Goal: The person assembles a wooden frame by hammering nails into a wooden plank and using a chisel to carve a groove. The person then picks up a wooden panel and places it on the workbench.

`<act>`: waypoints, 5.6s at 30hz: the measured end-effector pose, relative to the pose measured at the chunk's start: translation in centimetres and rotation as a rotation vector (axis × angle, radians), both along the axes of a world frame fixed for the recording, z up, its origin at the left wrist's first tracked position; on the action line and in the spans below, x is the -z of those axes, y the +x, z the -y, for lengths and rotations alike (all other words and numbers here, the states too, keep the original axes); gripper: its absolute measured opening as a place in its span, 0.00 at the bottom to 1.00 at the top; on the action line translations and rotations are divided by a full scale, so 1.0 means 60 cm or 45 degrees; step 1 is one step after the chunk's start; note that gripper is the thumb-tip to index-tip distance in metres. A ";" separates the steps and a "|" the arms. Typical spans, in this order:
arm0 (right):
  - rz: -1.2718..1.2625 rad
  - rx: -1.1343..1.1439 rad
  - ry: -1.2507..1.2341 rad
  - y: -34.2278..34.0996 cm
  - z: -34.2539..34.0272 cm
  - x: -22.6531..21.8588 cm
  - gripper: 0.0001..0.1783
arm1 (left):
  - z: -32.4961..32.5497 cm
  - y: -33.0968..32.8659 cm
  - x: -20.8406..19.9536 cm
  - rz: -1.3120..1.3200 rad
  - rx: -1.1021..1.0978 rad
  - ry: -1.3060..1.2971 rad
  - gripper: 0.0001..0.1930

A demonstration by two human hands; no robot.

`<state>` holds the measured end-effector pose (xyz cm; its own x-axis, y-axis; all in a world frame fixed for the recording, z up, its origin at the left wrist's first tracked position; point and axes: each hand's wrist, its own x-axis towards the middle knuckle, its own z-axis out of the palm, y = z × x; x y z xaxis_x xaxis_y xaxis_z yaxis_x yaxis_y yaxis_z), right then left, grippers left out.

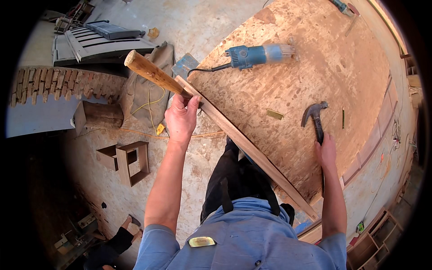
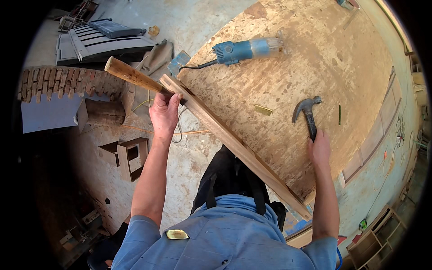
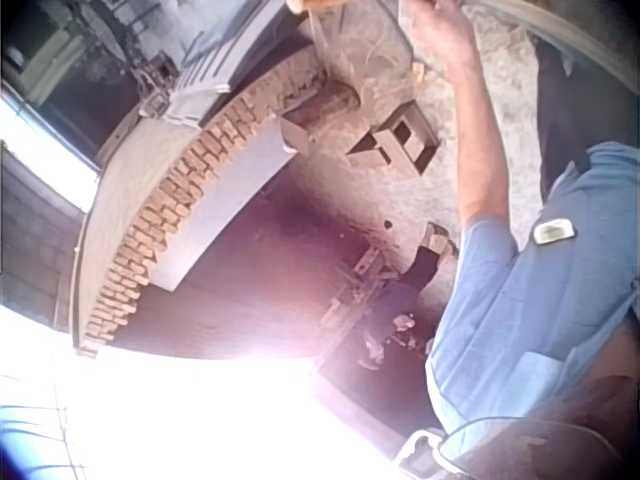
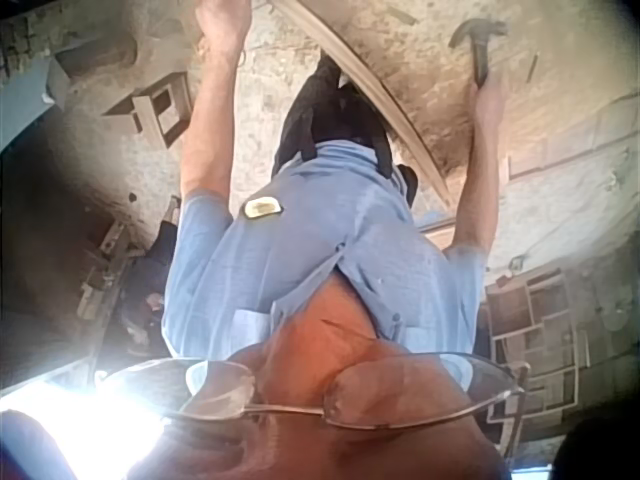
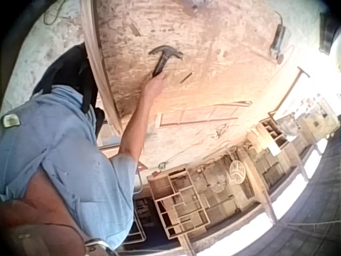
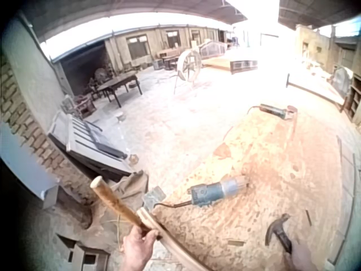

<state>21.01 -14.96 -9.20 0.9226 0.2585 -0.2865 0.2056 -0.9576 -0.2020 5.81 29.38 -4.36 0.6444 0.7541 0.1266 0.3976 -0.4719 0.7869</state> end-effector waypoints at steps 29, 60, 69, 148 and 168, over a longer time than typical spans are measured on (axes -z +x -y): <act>-0.351 -0.252 1.037 -0.019 -0.249 -0.361 0.26 | 0.005 -0.010 0.024 -0.032 0.029 0.308 0.12; -0.085 -0.959 0.600 -0.005 -0.380 -0.480 0.20 | -0.008 -0.022 0.028 -0.133 0.193 0.396 0.10; -0.481 -0.176 0.972 -0.082 -0.248 -0.317 0.19 | -0.037 -0.017 -0.005 -0.076 0.416 -0.286 0.10; -0.544 -0.231 0.982 -0.060 -0.313 -0.326 0.23 | -0.083 0.018 0.021 -0.057 -0.056 0.007 0.13; 0.031 -0.917 0.919 -0.002 -0.523 -0.537 0.21 | -0.070 0.006 0.023 0.051 0.038 0.336 0.11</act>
